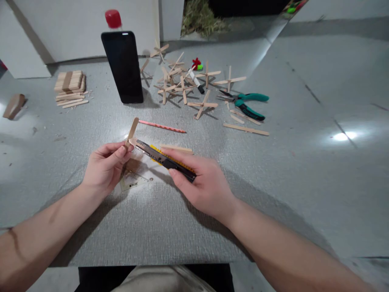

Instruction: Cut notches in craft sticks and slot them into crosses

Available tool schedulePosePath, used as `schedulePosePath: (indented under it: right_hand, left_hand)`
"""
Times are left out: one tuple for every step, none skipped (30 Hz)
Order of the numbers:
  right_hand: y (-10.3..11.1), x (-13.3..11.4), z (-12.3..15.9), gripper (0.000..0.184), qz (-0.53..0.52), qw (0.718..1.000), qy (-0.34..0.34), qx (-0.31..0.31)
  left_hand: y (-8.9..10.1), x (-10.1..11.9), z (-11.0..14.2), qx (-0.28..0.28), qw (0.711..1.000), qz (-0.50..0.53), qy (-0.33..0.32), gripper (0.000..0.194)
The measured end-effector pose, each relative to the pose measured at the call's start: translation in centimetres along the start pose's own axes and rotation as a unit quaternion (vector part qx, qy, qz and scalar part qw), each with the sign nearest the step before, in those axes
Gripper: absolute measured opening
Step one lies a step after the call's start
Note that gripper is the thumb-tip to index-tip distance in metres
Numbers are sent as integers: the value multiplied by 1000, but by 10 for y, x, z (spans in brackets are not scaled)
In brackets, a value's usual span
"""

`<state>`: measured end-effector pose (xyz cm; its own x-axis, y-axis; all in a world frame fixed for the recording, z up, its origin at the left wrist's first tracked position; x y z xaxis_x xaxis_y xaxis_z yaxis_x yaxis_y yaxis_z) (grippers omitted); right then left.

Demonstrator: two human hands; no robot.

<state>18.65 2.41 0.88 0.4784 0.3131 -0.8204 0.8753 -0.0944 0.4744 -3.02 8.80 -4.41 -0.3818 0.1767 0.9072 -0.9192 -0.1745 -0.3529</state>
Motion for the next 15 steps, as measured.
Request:
schedulePosePath:
  right_hand:
    - [0,1,-1,42,-11,1000,-16,-4]
    - [1,3,-1,41,-20,999,-32,-6]
    - [2,4,-2,40,-29,999,-46,-6]
    - [4,5,-2,40,-38,998,-57,-3]
    - [5,6,-2,39,-46,997,-66,-3]
    - [7,7,-2,39,-54,996,-70,-7]
    - [8,7,-2,38,-58,996,-69,-14]
    - [9,6,-3,38,-59,996,-62,-19]
    - [10,5,-2,39,-54,997,-49,-22]
    - [11,4,-2,39,-45,998,-34,-21]
    - [13,3,-2,40,-32,999,-21,-16]
    - [14,3,-2,41,-18,1000,-12,-9]
    - [15,2,-2,41,-3,1000,-3,-1]
    - [15,2,-2,41,12,1000,7,5]
    - [15,0,-2,41,28,999,19,11]
  left_hand:
    - [0,0,0,-1,1000,0,1,24]
    - [0,0,1,-1,1000,1,0,23]
    - [0,0,1,-2,1000,1,0,23]
    - [0,1,1,-2,1000,1,0,22]
    - [0,1,1,0,1000,0,0,22]
    - [0,1,1,4,1000,-1,0,22]
    - [1,2,1,10,1000,-2,0,22]
    - [2,2,0,17,1000,-3,-1,21]
    - [3,3,0,24,1000,-2,-4,21]
    - [4,4,-1,29,1000,-1,-8,21]
    - [4,4,-1,32,999,0,-13,20]
    - [5,5,-1,32,999,1,-16,20]
    - [5,5,-1,31,999,1,-18,19]
    - [5,4,-1,29,999,-1,-20,18]
    - [4,4,0,26,999,-4,-24,17]
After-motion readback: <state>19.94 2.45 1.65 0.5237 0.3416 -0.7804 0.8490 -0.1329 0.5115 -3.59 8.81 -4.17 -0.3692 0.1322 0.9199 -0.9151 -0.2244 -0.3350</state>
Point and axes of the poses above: each hand's wrist, its own z-axis away from the middle knuckle, its own y-axis out of the back of the hand, x = y × z, the point moved 7 cm from there along -z, towards the middle knuckle, and after that the axes turned 9 degrees about x, right-handed, at the moved point
